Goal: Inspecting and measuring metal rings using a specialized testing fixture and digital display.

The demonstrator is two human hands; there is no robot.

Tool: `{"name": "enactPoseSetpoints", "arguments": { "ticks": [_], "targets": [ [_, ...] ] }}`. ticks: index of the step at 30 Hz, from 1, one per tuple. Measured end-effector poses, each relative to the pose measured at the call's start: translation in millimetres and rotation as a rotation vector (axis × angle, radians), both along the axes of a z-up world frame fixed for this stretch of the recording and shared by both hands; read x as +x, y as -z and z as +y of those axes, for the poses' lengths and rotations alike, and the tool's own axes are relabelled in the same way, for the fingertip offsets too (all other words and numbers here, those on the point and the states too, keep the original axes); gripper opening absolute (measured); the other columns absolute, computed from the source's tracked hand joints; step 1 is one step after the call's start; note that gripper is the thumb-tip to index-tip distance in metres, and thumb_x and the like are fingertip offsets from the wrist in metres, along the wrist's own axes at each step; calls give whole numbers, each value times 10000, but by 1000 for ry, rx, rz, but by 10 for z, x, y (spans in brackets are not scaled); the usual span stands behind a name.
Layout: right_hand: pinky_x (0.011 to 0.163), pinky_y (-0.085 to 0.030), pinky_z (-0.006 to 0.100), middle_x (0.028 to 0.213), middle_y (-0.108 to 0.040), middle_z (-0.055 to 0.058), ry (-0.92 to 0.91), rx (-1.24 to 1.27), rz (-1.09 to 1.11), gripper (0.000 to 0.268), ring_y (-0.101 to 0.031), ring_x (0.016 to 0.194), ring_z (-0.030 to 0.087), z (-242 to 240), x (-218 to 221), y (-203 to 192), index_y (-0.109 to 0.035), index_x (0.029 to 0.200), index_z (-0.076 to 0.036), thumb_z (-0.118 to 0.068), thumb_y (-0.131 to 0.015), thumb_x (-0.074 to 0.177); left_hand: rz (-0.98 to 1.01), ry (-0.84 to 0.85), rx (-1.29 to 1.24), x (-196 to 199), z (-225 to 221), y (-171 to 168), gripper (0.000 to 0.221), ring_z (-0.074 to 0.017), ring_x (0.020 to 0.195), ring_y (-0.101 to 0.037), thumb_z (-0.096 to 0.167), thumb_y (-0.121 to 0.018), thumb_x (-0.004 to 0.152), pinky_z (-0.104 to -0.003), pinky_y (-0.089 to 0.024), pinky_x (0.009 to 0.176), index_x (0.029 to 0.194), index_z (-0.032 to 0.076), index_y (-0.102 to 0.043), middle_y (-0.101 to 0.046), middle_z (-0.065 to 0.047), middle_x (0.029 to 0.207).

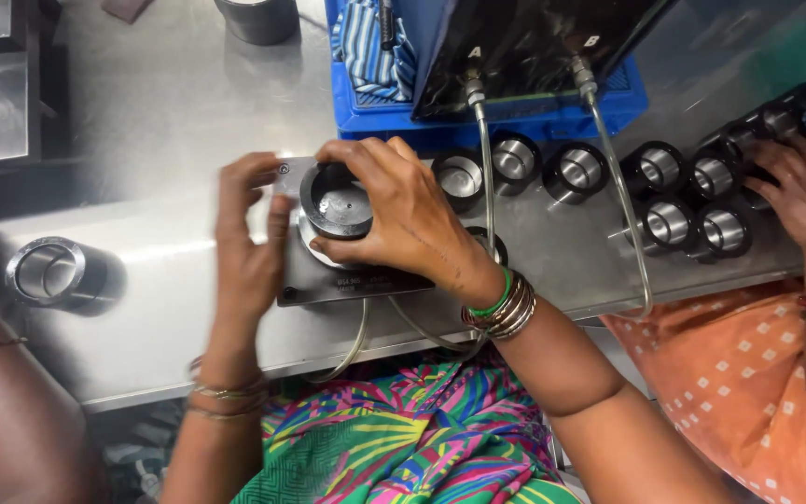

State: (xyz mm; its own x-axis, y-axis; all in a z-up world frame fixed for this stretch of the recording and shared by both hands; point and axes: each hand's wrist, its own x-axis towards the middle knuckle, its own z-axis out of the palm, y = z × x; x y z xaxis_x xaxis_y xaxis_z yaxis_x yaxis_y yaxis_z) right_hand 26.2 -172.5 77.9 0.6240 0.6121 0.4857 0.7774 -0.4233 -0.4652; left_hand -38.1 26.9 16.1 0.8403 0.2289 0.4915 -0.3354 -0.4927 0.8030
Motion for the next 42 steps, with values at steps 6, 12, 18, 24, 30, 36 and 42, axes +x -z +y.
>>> {"name": "enactPoseSetpoints", "arguments": {
  "ticks": [6, 12, 18, 24, 30, 36, 42],
  "targets": [
    [964, -510, 440, 1243, -613, 95, 15, -4, 20, 813, -600, 1082, 332, -39, -28, 61, -523, 1385, -115, -440, -898, 742, -1, 177, -300, 141, -516, -73, 625, -232, 1289, -554, 550, -319, 1149, -367, -421, 1166, 1398, 5, -496, -550, -115, 1329],
    [1014, -489, 433, 1255, -605, 92, -22, 43, -41, 816, -604, 1116, 318, -58, -33, 109, -499, 1404, -117, -413, -905, 761, 0, 84, -218, 88, -577, -91, 640, -229, 1305, -527, 553, -267, 1157, -368, -403, 1168, 1390, 7, -507, -526, -127, 1338],
    [1003, -490, 440, 1203, -606, 103, 4, 23, -25, 833, -599, 1086, 324, -25, -20, 86, -501, 1393, -113, -418, -908, 734, 11, 53, -255, 102, -554, -7, 669, -231, 1302, -524, 580, -236, 1146, -363, -403, 1162, 1373, 19, -522, -529, -113, 1333],
    [1039, -475, 466, 1237, -599, 120, 17, 59, -57, 799, -594, 1153, 332, -19, -61, 164, -518, 1388, -126, -390, -899, 737, -23, 25, -284, 115, -532, 79, 690, -221, 1324, -503, 590, -208, 1147, -382, -384, 1191, 1370, 19, -524, -498, -100, 1330],
    [1086, -442, 470, 1304, -604, 153, -28, 105, -1, 764, -565, 1247, 351, -212, -121, 187, -575, 1361, -69, -362, -902, 736, -15, 32, -280, 115, -485, 160, 536, -214, 1216, -518, 503, -514, 1086, -369, -458, 1129, 1390, 61, -519, -471, -96, 1280],
    [1002, -555, 348, 1197, -705, 87, 339, 179, 118, 364, -695, 1118, 230, -1429, -80, 457, -662, 1179, -61, -136, -834, 866, -57, -80, 256, 24, -595, -157, 928, -364, 1136, -478, 395, -994, 600, -462, -423, 1025, 1321, 53, -520, -454, -165, 1196],
    [1038, -440, 428, 1343, -587, 151, 192, -76, 428, 859, -546, 1252, 322, -1685, -279, 911, -521, 1374, -68, -251, -924, 637, -38, 291, 88, 126, -354, -179, 744, -357, 1299, -530, 260, -875, 710, -471, -483, 1091, 1353, 86, -545, -495, -162, 1351]
  ]
}}
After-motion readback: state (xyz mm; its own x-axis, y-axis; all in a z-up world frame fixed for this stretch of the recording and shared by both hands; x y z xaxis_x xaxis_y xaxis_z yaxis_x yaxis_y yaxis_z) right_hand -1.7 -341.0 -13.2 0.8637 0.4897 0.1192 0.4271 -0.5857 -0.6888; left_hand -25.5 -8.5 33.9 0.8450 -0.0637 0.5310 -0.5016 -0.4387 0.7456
